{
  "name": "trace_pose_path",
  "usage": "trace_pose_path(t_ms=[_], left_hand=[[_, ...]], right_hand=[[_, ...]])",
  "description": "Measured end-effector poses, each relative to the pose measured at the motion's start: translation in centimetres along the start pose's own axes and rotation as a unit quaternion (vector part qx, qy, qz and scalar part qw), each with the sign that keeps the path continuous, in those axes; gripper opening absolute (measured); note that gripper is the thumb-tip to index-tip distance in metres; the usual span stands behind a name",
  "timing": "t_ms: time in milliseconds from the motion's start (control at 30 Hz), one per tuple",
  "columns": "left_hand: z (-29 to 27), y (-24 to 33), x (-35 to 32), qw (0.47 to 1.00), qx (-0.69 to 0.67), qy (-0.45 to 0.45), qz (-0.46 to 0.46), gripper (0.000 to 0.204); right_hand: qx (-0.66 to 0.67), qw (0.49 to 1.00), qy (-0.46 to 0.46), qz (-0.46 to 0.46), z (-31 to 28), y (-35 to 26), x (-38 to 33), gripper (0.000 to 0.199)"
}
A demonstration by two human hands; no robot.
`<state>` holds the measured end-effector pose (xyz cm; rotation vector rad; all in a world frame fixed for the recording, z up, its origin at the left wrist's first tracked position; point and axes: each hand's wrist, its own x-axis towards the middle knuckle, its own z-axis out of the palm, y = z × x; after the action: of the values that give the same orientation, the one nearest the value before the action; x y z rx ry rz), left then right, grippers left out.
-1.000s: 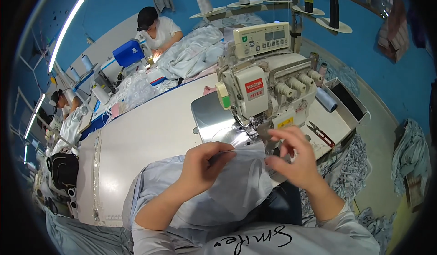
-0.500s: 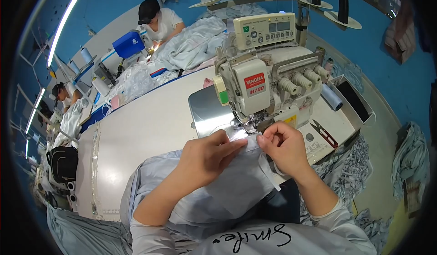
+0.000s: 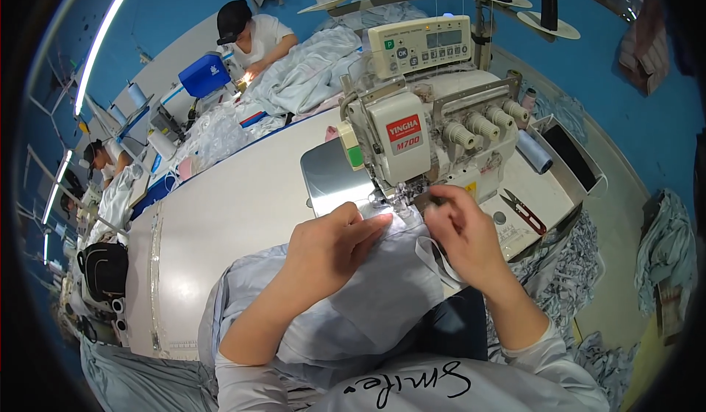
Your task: Sewing pieces of fabric together using an industrial overlock sewing machine.
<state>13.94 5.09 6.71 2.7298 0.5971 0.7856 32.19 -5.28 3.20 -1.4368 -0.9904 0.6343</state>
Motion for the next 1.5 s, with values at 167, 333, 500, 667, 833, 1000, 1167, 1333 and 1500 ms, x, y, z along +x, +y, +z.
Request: trace_pose_path(t_ms=[167, 333, 500, 667, 833, 1000, 1167, 1333, 1500], left_hand=[[-0.2, 0.4, 0.4, 1.0, 0.013, -0.009, 0.009, 0.026], [-0.6, 2.2, 0.5, 0.981, 0.05, 0.001, 0.187, 0.053], [2.5, 1.5, -0.3, 0.963, 0.081, -0.029, 0.255, 0.033], [2.0, 1.3, -0.5, 0.965, 0.067, 0.023, 0.251, 0.026], [2.0, 1.2, -0.4, 0.974, 0.029, 0.008, 0.225, 0.03], [1.7, 1.3, 0.0, 0.977, 0.01, -0.006, 0.212, 0.029], [1.8, 1.0, -0.2, 0.977, 0.014, -0.005, 0.213, 0.027], [1.1, 1.3, -0.1, 0.975, 0.047, 0.004, 0.219, 0.027], [0.3, 0.7, 0.3, 0.993, -0.018, -0.024, 0.118, 0.032]], right_hand=[[-0.269, 0.946, 0.005, -0.181, -1.8, -0.1, -4.6, 0.041], [-0.362, 0.833, 0.013, -0.418, -2.3, 0.2, -6.6, 0.033], [-0.182, 0.882, -0.008, -0.435, -1.3, 0.4, -7.6, 0.033], [0.14, 0.986, -0.032, 0.085, -0.5, 2.0, -5.9, 0.028], [0.127, 0.962, -0.136, 0.202, -0.6, 2.4, -5.6, 0.022], [0.16, 0.967, -0.096, 0.174, -0.4, 2.7, -5.6, 0.02], [0.175, 0.967, -0.087, 0.165, -0.1, 2.7, -5.6, 0.02], [0.194, 0.964, -0.08, 0.161, 0.0, 2.6, -5.2, 0.017], [0.194, 0.963, -0.091, 0.161, 0.2, 2.6, -4.5, 0.017]])
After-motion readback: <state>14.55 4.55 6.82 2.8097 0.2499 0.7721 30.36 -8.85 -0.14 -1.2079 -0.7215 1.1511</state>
